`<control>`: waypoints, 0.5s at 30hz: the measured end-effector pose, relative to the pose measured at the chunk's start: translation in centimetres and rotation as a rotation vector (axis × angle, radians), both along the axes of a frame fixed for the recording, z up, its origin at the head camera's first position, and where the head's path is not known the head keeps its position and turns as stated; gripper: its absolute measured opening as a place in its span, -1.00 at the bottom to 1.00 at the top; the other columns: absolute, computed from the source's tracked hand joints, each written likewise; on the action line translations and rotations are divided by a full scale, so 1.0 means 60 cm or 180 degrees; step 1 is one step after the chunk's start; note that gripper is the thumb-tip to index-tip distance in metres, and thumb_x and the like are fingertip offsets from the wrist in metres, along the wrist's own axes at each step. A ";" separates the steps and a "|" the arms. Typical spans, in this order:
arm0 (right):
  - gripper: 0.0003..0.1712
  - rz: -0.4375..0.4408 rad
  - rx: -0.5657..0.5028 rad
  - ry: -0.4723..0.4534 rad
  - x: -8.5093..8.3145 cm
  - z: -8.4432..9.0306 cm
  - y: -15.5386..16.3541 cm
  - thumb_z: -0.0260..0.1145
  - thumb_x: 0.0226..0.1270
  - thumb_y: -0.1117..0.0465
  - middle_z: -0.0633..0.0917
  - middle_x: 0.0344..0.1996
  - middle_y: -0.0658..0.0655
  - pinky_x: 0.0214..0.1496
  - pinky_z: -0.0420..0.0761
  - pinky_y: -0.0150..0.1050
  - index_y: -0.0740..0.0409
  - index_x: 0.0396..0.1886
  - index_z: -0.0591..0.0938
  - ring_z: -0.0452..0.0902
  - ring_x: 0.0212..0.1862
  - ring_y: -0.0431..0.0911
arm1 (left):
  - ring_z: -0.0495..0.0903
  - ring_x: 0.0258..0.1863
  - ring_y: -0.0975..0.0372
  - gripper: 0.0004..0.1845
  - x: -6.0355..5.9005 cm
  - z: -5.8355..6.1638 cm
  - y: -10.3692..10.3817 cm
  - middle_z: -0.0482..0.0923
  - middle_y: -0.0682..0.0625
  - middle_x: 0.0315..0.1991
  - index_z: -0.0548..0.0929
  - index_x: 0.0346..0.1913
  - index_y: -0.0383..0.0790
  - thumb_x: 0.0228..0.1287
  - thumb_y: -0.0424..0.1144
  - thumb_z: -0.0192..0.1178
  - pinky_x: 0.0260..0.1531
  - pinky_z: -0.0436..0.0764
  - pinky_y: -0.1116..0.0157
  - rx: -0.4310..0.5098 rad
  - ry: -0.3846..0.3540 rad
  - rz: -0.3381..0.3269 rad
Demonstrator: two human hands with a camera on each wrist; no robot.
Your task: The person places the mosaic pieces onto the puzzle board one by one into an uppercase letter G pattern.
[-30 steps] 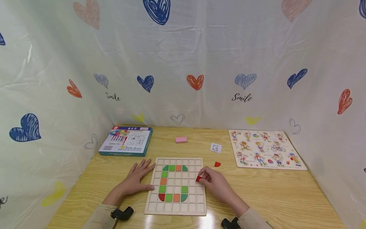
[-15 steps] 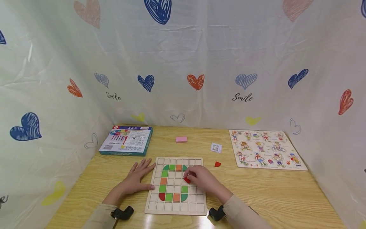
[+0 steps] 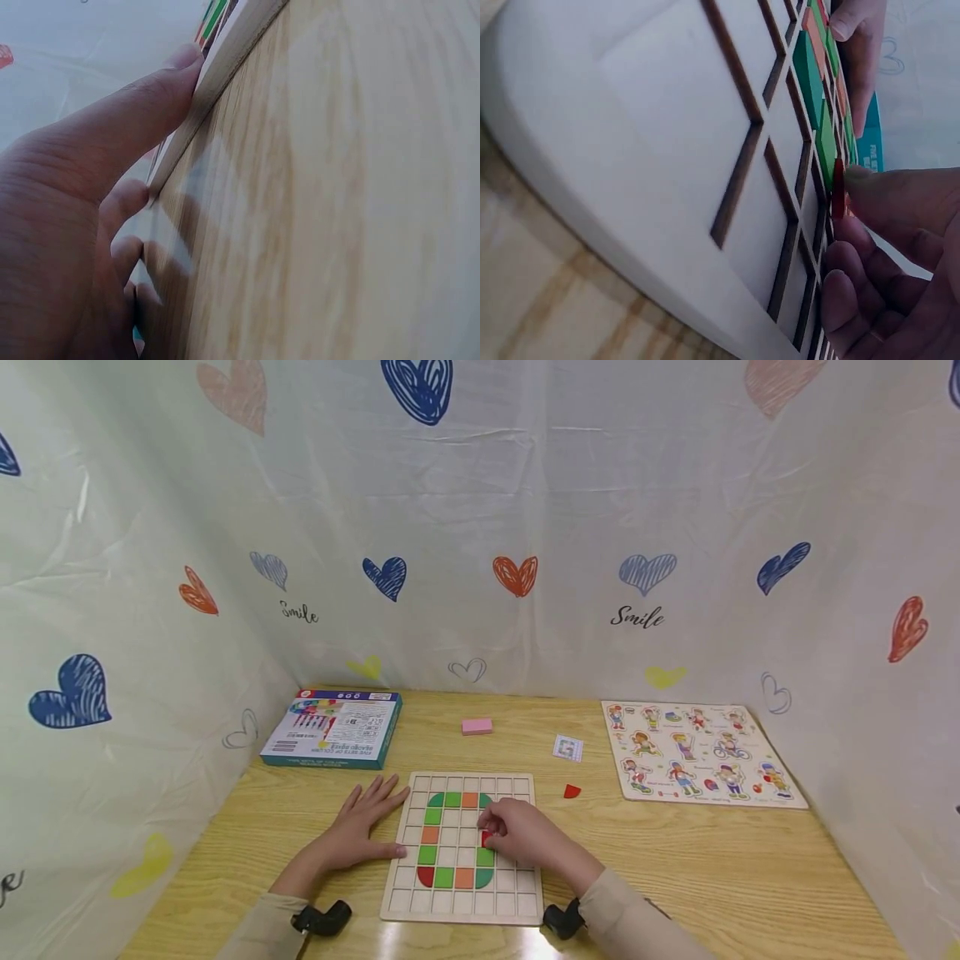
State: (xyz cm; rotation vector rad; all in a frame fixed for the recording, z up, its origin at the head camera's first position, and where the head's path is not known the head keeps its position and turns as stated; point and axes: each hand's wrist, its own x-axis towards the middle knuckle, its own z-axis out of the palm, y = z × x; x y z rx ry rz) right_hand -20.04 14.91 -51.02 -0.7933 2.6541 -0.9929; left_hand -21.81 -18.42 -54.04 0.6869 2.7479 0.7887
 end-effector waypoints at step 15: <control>-0.93 -0.0217 0.0032 0.0104 0.007 -0.004 -0.011 0.44 0.33 0.27 0.57 -0.44 -0.18 -0.32 0.50 -0.35 0.02 -0.24 0.73 0.42 -0.38 -0.29 | -0.27 0.63 -0.06 0.06 0.004 0.003 -0.001 -0.08 -0.10 0.65 0.22 0.60 0.01 0.11 0.36 0.37 0.53 -0.36 -0.13 0.0053 0.0021 0.0001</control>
